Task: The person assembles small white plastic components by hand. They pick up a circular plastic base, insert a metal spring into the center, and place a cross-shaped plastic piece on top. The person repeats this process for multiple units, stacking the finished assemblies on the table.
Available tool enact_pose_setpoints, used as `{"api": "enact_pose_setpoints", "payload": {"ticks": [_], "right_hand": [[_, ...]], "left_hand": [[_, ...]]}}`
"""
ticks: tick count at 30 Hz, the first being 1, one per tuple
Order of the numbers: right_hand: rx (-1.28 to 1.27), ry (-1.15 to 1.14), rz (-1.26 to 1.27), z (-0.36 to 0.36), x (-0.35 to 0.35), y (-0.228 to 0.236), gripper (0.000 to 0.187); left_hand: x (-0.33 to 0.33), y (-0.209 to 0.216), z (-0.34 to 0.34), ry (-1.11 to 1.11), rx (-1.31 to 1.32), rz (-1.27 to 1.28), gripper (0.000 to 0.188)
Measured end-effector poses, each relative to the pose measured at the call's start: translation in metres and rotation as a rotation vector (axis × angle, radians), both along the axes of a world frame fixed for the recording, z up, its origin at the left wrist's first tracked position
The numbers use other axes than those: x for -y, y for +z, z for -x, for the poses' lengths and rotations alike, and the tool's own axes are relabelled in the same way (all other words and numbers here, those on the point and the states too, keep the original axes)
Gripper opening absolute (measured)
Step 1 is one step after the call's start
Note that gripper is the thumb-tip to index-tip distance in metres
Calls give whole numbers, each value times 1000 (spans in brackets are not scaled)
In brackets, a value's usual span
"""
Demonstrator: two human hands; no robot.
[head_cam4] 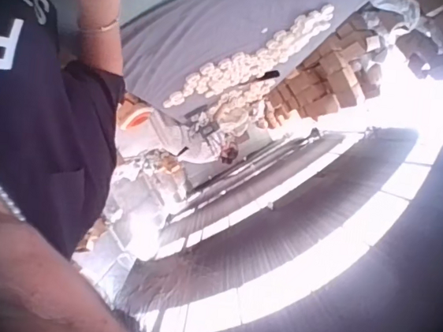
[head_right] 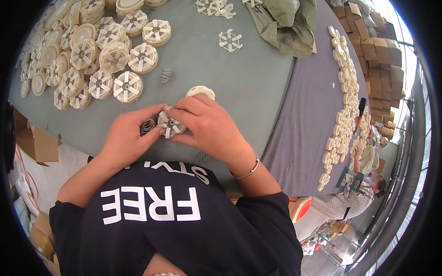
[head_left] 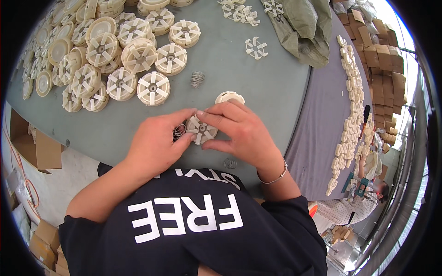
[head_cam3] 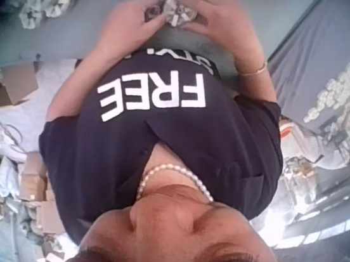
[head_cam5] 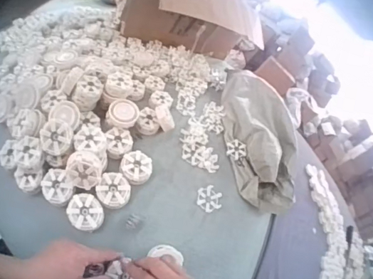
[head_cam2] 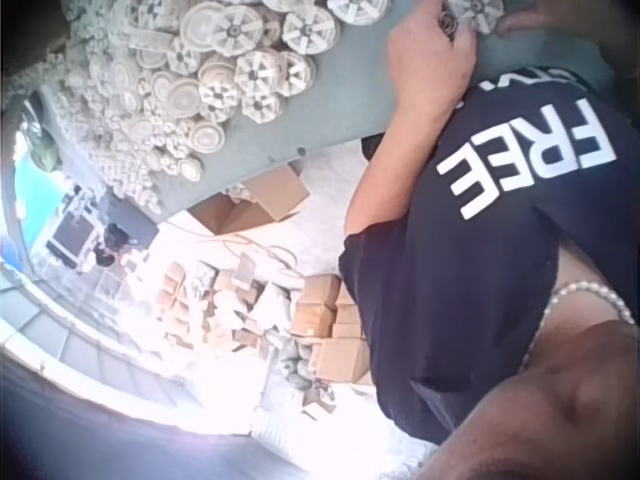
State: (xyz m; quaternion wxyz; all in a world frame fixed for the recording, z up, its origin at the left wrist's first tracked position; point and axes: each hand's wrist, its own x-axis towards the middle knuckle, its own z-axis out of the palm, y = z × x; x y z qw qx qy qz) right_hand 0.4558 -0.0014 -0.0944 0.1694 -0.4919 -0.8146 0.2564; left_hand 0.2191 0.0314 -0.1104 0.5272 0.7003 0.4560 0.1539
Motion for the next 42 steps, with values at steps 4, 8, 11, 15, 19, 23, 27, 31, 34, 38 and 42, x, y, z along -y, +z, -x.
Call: {"api": "enact_pose_setpoints", "payload": {"ticks": [4, 8, 11, 15, 19, 23, 27, 31, 34, 38, 42], "right_hand": [[165, -85, -166, -1, 11, -7, 65], [255, -47, -183, 1, 14, -1, 56], [46, 56, -128, -24, -23, 13, 48], [70, -395, -389, -96, -89, -12, 42], [-52, -452, -285, -112, -112, -38, 30], [-428, -680, 54, -98, -77, -24, 24], [-259, -800, 259, -102, -35, -22, 24], [289, -768, -287, -85, -13, -13, 28], [-85, -535, -119, -58, -2, 14, 32], [-536, -225, 38, -14, 13, 0, 33], [-204, -308, -272, -32, -6, -4, 36]], "left_hand": [[0, 6, 2, -63, -46, 38, 58], [-3, 14, -7, -170, -266, -89, 68], [-3, 12, -6, -159, -265, -207, 66], [-49, 42, 35, 295, -278, -421, 59], [-63, 58, 29, 478, 106, -313, 38], [-33, 32, 3, 85, 531, 609, 30], [-23, 13, -18, -72, 652, 808, 20], [-19, 4, -25, -181, 570, 712, 16], [-18, 8, -29, -158, 502, 682, 14], [-17, 7, -34, -160, 457, 642, 20], [-20, 1, -35, -114, 200, 1, 44]]}}
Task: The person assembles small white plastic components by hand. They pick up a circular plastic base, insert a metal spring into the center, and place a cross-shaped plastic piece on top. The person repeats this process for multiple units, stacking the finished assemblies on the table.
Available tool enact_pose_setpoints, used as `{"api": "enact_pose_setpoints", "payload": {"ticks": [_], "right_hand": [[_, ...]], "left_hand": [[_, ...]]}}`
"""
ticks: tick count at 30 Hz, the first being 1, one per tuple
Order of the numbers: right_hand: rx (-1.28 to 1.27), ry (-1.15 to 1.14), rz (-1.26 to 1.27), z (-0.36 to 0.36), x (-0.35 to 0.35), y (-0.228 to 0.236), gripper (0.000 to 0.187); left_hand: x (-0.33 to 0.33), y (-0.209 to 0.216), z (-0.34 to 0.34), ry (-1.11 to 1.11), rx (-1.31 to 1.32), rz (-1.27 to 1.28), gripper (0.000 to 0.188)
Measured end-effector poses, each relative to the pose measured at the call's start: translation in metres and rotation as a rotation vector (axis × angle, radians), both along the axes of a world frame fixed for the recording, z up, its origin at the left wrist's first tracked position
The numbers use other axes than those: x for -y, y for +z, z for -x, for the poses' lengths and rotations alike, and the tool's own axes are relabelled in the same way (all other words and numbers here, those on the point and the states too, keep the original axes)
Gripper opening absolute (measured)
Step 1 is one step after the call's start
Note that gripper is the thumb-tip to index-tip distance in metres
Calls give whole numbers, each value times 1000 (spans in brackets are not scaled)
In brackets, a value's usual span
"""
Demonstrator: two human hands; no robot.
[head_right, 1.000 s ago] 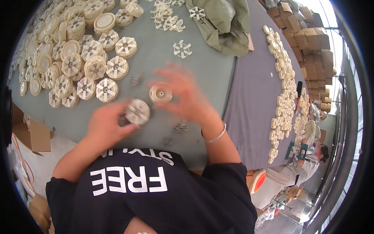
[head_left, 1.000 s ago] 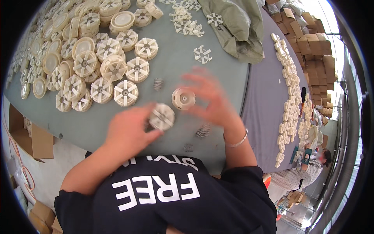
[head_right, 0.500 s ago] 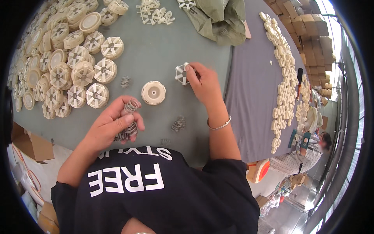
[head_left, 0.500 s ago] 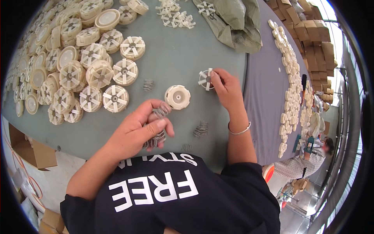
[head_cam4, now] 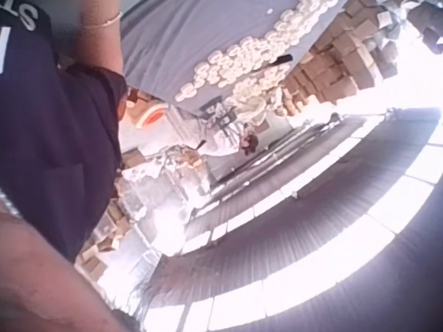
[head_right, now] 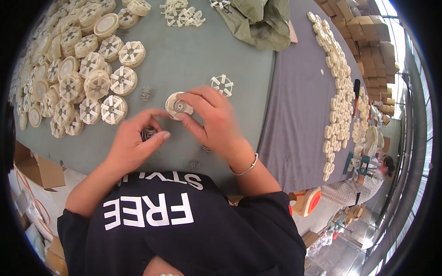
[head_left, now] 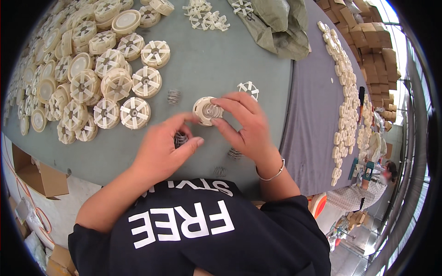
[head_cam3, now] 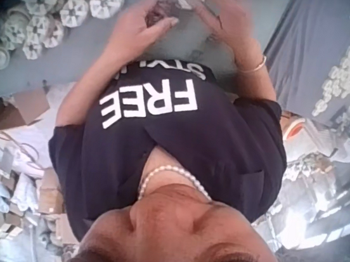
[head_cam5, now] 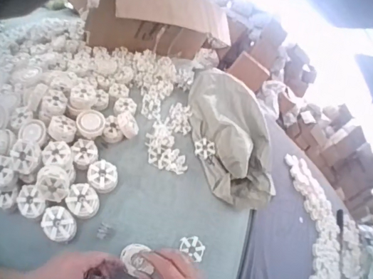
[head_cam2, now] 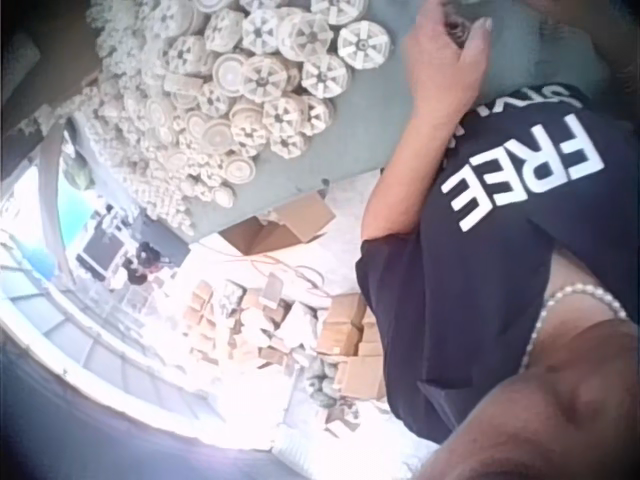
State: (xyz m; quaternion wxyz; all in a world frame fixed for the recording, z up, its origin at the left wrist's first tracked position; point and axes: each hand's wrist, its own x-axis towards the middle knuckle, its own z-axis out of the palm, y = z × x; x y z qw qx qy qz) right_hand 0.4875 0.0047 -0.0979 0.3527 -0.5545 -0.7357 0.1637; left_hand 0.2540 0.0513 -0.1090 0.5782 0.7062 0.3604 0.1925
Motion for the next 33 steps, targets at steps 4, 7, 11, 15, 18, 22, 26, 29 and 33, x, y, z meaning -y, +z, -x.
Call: {"api": "enact_pose_setpoints", "payload": {"ticks": [4, 7, 11, 15, 18, 22, 26, 29, 33], "right_hand": [[412, -21, -14, -2, -4, 5, 39], [444, -25, 0, 3, -4, 14, 40], [343, -170, 99, -25, -6, 29, 41], [143, -228, 309, -72, -3, 7, 47], [24, -228, 326, -68, -2, 0, 50], [-14, -248, 417, -63, -11, 3, 52], [-6, -225, 436, -63, -13, 5, 53], [8, -217, 399, -63, -10, 4, 52], [-2, -222, 403, -62, -8, 4, 50]], "left_hand": [[-9, 10, -12, 22, -175, -115, 67], [-11, 0, -24, -8, -287, -221, 72], [-18, 3, -36, -68, -443, -277, 67], [-17, 6, -33, -140, -475, -263, 59], [-5, 1, -17, -104, -395, -291, 61], [0, 9, -12, -65, -400, -180, 64], [4, 0, -12, -18, -306, -307, 54], [5, -1, -16, -5, -337, -389, 45], [6, -1, -17, 24, -335, -426, 39]]}}
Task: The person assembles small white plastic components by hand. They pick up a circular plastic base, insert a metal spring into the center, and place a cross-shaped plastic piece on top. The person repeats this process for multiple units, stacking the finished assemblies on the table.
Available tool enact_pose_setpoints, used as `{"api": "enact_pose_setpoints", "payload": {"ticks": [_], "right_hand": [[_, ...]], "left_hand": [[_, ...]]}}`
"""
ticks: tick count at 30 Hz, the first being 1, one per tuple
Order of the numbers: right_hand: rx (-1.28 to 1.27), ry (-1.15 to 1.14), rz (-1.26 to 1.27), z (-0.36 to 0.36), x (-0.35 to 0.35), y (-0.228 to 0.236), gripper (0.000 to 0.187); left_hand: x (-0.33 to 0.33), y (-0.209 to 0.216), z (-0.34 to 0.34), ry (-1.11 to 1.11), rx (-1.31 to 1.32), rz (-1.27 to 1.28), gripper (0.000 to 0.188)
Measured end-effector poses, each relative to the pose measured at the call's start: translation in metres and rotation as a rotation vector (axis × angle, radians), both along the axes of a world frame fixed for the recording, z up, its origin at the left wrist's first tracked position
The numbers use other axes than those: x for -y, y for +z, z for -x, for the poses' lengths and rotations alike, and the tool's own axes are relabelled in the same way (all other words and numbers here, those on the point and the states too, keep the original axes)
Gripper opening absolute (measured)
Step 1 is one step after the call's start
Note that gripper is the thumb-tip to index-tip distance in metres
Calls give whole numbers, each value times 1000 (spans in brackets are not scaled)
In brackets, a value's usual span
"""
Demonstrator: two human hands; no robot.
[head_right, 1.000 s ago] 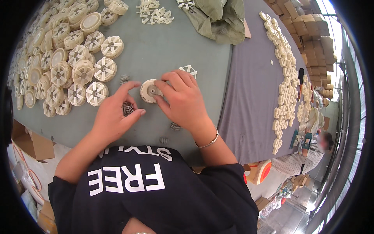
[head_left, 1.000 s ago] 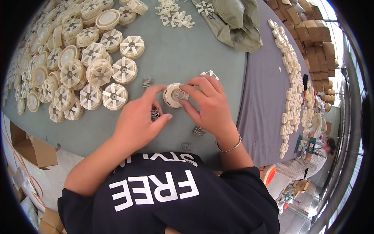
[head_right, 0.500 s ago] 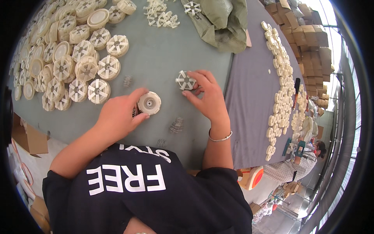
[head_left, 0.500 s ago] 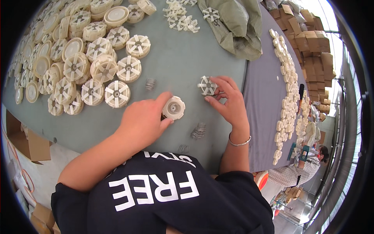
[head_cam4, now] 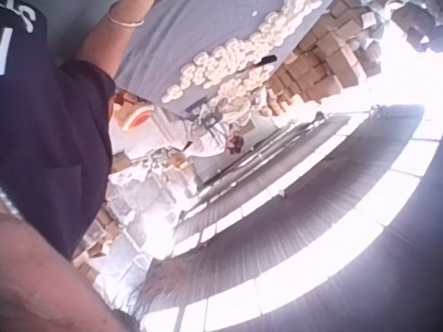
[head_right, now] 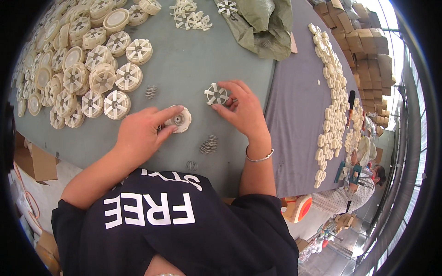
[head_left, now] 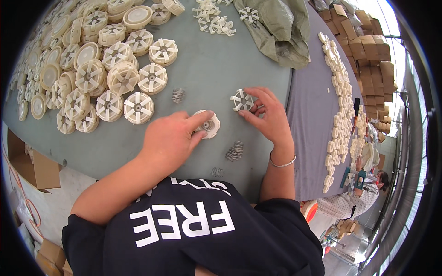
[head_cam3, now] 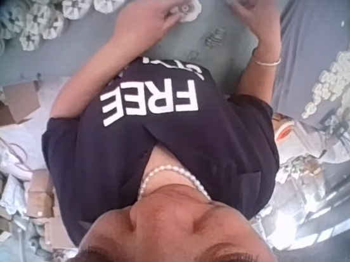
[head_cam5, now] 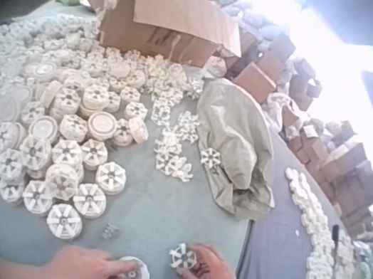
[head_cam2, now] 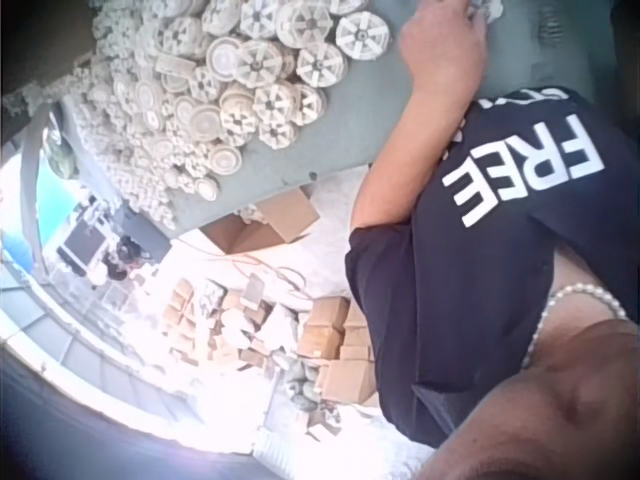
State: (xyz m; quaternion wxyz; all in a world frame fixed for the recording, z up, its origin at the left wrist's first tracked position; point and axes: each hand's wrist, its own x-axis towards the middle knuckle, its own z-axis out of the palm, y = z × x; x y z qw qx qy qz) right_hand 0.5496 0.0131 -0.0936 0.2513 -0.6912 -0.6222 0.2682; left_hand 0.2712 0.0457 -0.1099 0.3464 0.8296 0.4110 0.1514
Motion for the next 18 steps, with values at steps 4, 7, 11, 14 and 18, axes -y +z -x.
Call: {"api": "enact_pose_setpoints", "payload": {"ticks": [4, 7, 11, 14, 18], "right_hand": [[2, -13, 16, -1, 1, 0, 49], [-4, -25, -33, 2, 3, 0, 48], [-160, 31, -73, 20, 18, 17, 46], [-101, 113, -94, 53, 29, 17, 47], [-16, 200, -91, 72, 26, 10, 49]], "left_hand": [[0, -2, -2, -17, -9, -38, 40], [-1, -5, 1, -17, 6, -38, 48], [-4, 3, 7, 14, 35, 90, 60], [-8, 4, 8, 29, 105, 400, 66], [-8, -7, 7, 74, 237, 617, 58]]}}
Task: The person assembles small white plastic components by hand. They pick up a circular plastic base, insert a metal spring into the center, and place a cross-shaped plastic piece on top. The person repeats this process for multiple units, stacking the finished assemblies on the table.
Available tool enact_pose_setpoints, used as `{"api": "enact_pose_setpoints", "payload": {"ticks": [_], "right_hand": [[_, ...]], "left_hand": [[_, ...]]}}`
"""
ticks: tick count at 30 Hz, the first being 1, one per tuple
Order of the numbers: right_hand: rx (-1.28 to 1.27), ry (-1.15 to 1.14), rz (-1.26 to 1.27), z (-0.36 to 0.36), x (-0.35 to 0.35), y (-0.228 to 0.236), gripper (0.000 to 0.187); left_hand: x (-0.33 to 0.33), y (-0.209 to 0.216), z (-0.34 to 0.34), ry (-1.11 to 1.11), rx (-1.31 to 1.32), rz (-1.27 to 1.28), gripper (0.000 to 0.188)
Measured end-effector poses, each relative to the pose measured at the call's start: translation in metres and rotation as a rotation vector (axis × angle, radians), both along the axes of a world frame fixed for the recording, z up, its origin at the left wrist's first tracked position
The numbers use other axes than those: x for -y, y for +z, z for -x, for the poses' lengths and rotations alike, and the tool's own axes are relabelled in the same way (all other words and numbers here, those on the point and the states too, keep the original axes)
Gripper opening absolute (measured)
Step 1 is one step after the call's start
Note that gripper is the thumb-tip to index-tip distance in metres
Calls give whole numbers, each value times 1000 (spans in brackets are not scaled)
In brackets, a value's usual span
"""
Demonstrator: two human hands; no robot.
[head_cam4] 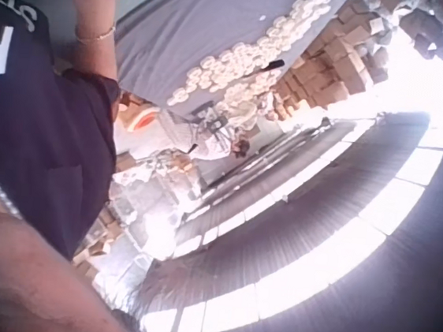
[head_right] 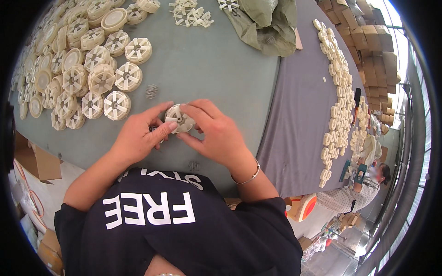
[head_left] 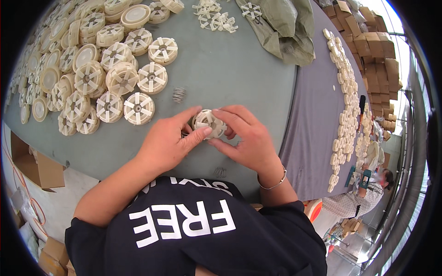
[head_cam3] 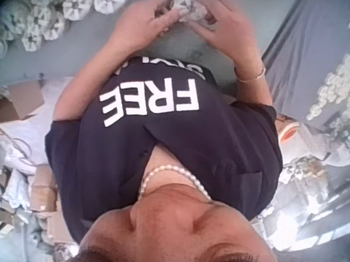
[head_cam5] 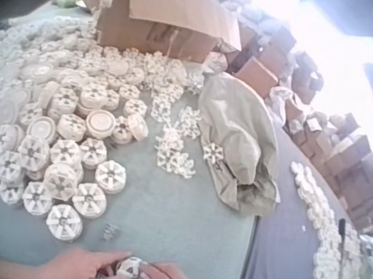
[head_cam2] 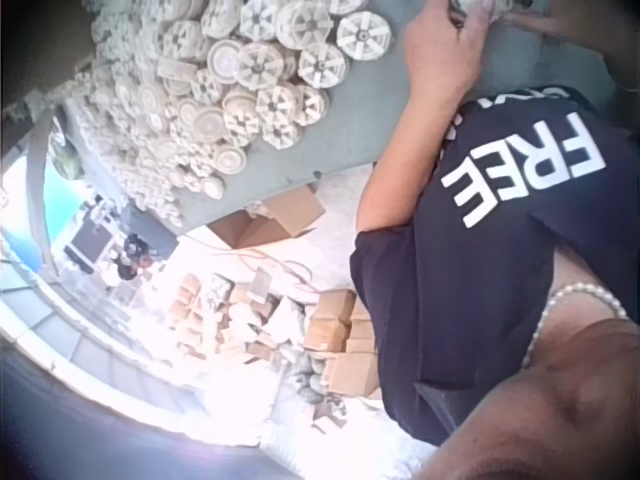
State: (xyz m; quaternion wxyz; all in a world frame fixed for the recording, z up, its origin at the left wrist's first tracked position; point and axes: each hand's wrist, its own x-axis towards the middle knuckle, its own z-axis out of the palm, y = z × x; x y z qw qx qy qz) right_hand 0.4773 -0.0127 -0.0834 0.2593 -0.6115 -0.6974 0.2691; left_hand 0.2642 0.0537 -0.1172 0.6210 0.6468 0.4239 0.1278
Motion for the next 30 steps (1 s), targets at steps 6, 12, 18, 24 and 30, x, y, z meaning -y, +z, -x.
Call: {"api": "enact_pose_setpoints", "payload": {"ticks": [6, 12, 18, 24, 30], "right_hand": [[-17, 28, 46, -2, 0, -10, 52], [23, 52, 108, -12, 1, -14, 62], [95, 186, -126, -16, 48, -7, 58], [201, 85, -212, -32, 66, -58, 37], [503, -252, -435, -59, -45, -41, 44]], "left_hand": [[-1, 4, -2, 31, 34, 99, 53], [-3, 6, -7, -98, -108, -183, 55], [-6, 5, 8, -84, -304, -561, 62], [-49, 43, 61, 532, -200, -808, 34], [-39, 38, 19, 80, -532, -894, 51]]}}
